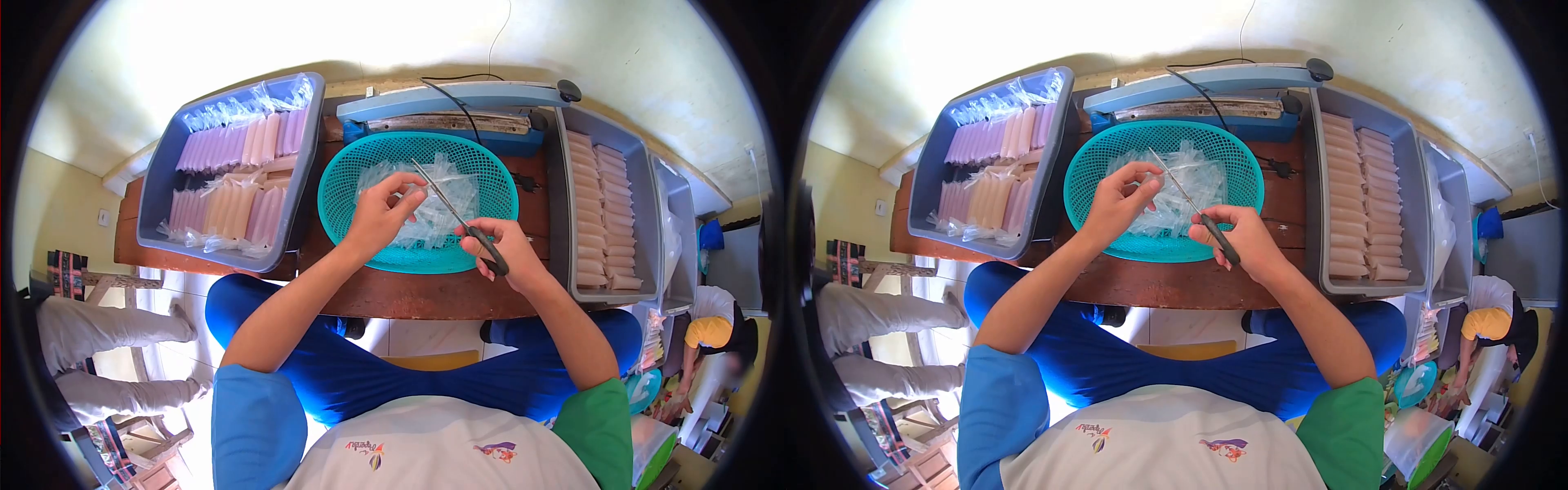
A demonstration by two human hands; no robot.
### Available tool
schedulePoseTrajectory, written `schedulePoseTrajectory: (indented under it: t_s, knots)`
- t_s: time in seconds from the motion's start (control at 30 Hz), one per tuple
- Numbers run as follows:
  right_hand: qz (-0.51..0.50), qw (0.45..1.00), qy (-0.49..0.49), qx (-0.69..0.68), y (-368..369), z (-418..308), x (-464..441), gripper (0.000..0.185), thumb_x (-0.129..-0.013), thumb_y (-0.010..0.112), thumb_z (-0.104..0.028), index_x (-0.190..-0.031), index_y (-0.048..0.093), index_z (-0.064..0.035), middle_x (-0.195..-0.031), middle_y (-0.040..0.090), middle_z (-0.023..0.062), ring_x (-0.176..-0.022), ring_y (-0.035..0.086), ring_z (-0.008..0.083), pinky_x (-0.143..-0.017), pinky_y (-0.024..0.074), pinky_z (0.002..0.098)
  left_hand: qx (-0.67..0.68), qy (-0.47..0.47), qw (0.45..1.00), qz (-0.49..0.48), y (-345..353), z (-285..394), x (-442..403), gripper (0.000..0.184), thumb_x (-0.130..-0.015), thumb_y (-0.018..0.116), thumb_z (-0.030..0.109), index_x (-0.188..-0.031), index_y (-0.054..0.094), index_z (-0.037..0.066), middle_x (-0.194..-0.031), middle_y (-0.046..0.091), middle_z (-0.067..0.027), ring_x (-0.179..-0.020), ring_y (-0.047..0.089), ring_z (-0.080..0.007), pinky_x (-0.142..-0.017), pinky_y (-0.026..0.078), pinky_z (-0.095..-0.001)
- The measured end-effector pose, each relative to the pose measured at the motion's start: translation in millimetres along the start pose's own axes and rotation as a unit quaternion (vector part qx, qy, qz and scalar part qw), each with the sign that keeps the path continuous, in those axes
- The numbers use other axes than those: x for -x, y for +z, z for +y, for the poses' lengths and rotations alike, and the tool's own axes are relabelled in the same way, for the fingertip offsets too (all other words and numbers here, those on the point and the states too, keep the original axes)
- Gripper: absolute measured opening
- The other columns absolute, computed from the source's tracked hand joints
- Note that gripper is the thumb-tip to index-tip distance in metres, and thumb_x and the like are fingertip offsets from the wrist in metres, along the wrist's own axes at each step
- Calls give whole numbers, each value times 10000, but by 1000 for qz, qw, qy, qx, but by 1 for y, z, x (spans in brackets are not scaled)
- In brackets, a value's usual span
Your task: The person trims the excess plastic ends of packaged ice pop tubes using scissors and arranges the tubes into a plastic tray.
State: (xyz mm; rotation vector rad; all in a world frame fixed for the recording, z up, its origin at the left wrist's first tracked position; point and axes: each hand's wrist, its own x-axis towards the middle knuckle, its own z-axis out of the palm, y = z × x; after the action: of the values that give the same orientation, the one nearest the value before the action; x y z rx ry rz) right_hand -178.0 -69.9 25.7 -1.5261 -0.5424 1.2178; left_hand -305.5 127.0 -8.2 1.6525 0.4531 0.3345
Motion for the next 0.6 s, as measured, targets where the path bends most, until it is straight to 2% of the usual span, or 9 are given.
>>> schedulePoseTrajectory:
  t_s: [0.6]
  knots:
    - [12, 1000, 5, 5, -1, 1, 1, 552, -763, 802, -404, -1043, 653, 47, -628, 591, 11, -426, 485, 46, -394, 351, 201, -25, 1, 1000, 4, 1, 1, 1, 230, -920, 643, 182, -1109, 629, 52, -832, 558, 15, -666, 582, -69, -563, 418, -197]
